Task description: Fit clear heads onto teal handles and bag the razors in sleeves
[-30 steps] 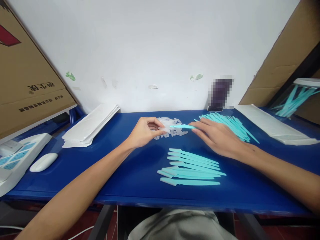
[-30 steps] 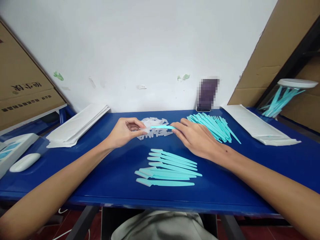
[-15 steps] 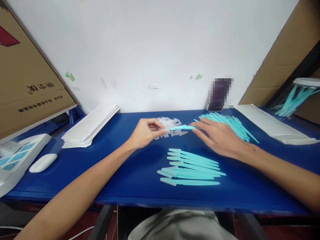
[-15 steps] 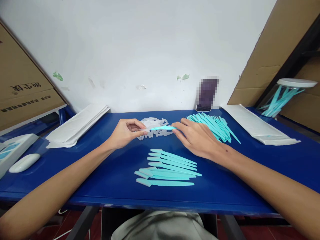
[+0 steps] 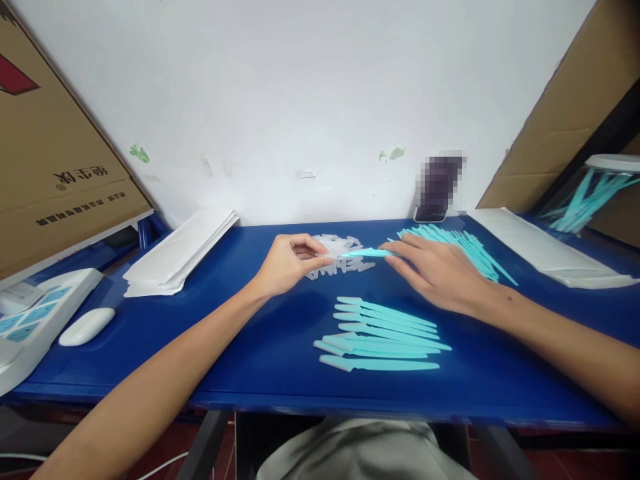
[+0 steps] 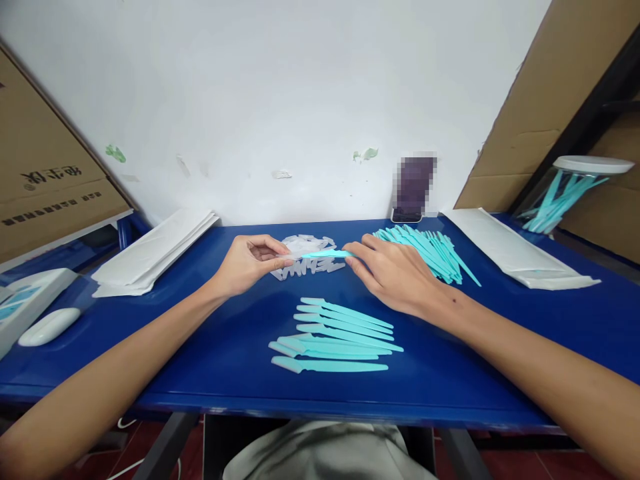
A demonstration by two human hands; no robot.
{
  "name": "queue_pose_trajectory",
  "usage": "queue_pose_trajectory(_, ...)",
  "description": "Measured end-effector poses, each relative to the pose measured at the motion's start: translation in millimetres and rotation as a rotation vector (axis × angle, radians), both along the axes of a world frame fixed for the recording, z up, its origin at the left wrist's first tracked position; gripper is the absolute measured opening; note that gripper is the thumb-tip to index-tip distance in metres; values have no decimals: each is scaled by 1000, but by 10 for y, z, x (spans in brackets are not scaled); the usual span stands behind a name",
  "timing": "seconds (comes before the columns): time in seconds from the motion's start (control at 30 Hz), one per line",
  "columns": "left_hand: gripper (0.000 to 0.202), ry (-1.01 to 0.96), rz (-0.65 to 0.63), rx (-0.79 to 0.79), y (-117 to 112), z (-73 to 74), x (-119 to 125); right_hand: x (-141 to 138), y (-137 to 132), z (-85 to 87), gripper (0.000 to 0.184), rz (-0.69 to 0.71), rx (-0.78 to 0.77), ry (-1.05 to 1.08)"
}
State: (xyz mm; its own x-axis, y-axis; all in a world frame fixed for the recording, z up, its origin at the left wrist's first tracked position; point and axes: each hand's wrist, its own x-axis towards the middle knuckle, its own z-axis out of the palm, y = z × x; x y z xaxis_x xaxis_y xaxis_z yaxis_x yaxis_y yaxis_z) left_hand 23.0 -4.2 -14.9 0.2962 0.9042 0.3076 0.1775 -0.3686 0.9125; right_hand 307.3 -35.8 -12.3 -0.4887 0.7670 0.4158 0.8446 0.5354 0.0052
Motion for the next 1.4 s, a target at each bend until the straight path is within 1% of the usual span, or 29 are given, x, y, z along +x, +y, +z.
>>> queue_pose_trajectory(0.17, 30, 62, -13, 69, -29, 30, -12, -11, -11, -2, 50, 1, -11, 6)
queue_pose_trajectory(0.27, 29, 84, -32, 77, -59, 18, 16, -24, -15, -19, 50, 13, -27, 9)
queue_pose_trajectory(0.47, 32, 26, 9, 69, -78, -18, 63, -54, -37, -31, 47, 68, -58, 112)
queue_pose_trajectory(0.53, 31, 31, 14, 92, -73, -27, 64, -61, -45, -24, 47, 75, -81, 138)
queue_pose_trajectory(0.8, 24, 160, 15, 244, -73, -47, 53, -66, -36, -21, 49, 86, -135, 165)
queue_pose_trajectory(0.9, 20, 272, -2, 378, -85, -35, 49, -66, -33, -28, 49, 73, -139, 148)
queue_pose_trajectory(1.03, 21, 447, -38, 570, -74, -53, 32, -73, -40, -49, 49, 57, -141, 108)
queue_pose_trajectory(1.17, 22, 492, -44, 703, -32, -115, 13, -84, -50, -58, 48, 49, -171, 72)
queue_pose_trajectory(1.27, 20, 474, -43, 743, -21, -147, 17, -89, -54, -45, 47, 45, -191, 62)
queue_pose_trajectory(1.4, 18, 431, -44, 693, -40, -157, 41, -85, -48, -15, 44, 44, -234, 60)
